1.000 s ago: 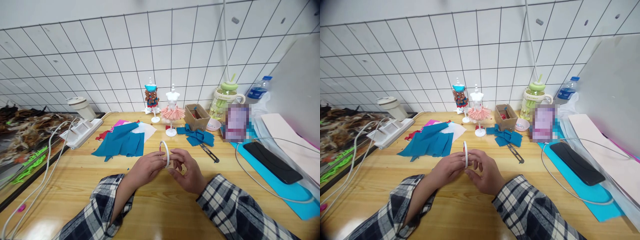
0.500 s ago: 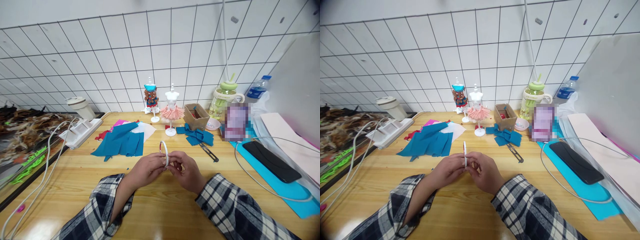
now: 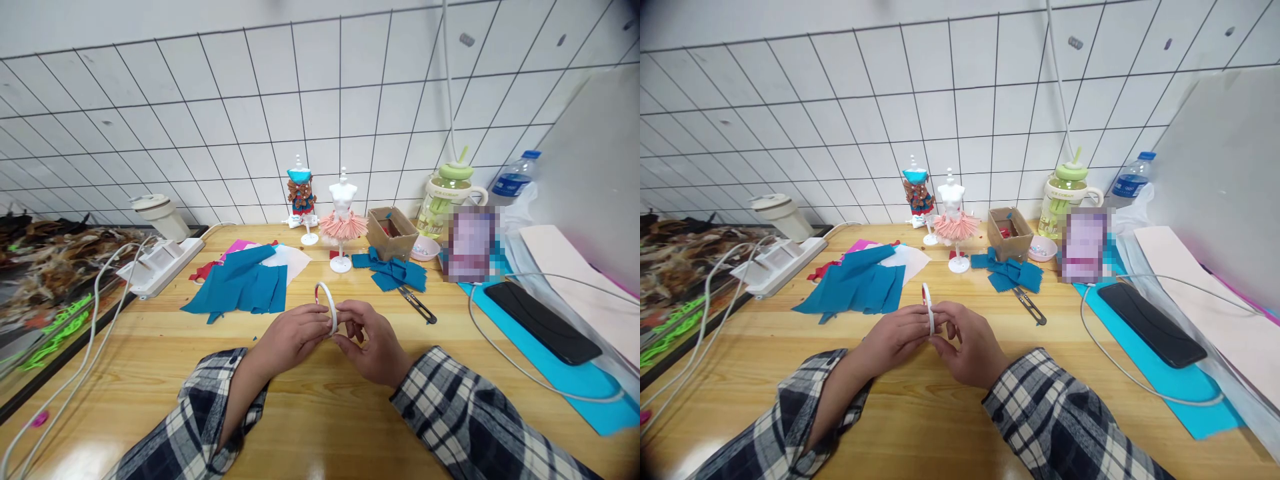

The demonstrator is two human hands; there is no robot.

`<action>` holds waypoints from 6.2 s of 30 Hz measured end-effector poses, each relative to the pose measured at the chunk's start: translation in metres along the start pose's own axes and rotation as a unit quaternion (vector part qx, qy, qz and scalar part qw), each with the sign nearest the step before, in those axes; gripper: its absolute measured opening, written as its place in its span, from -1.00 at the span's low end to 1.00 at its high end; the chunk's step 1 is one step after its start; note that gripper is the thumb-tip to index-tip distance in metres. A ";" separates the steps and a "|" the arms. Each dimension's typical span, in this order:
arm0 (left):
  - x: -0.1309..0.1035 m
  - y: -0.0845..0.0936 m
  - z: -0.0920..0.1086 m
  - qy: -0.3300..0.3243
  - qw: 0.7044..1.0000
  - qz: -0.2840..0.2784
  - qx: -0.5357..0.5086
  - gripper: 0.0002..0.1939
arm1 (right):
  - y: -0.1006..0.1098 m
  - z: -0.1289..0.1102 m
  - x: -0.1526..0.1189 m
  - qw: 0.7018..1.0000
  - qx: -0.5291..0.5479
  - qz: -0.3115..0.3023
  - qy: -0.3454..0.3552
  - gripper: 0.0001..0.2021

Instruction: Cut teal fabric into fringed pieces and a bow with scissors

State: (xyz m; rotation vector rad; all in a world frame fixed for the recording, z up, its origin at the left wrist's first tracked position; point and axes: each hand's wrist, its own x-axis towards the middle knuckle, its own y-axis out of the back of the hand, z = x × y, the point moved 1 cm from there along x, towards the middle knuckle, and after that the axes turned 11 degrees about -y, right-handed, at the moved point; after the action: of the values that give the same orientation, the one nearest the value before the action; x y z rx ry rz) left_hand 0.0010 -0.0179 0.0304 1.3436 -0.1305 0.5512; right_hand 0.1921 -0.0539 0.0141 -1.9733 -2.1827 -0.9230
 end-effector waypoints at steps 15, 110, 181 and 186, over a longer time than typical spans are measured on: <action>0.002 0.000 0.004 0.023 0.998 0.028 -0.060 -0.79 | -0.003 0.001 0.001 1.000 0.024 -0.010 -0.014 -0.69; 0.000 -0.001 0.002 0.080 0.995 -0.041 0.039 -0.79 | 0.008 0.007 0.013 0.981 -0.071 0.034 -0.178 -0.84; 0.006 -0.012 0.000 0.266 0.911 0.153 -0.277 -0.69 | 0.005 0.016 0.017 0.978 -0.044 0.080 -0.187 -0.70; 0.004 -0.011 0.001 0.276 0.882 0.158 -0.347 -0.62 | 0.016 0.010 0.017 0.981 -0.136 0.111 -0.083 -0.71</action>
State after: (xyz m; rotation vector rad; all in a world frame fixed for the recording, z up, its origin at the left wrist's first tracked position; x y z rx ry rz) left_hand 0.0098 -0.0194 0.0223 0.4308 -0.0649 1.0304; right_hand 0.2075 -0.0344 0.0195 -2.4402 -1.9427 -1.1086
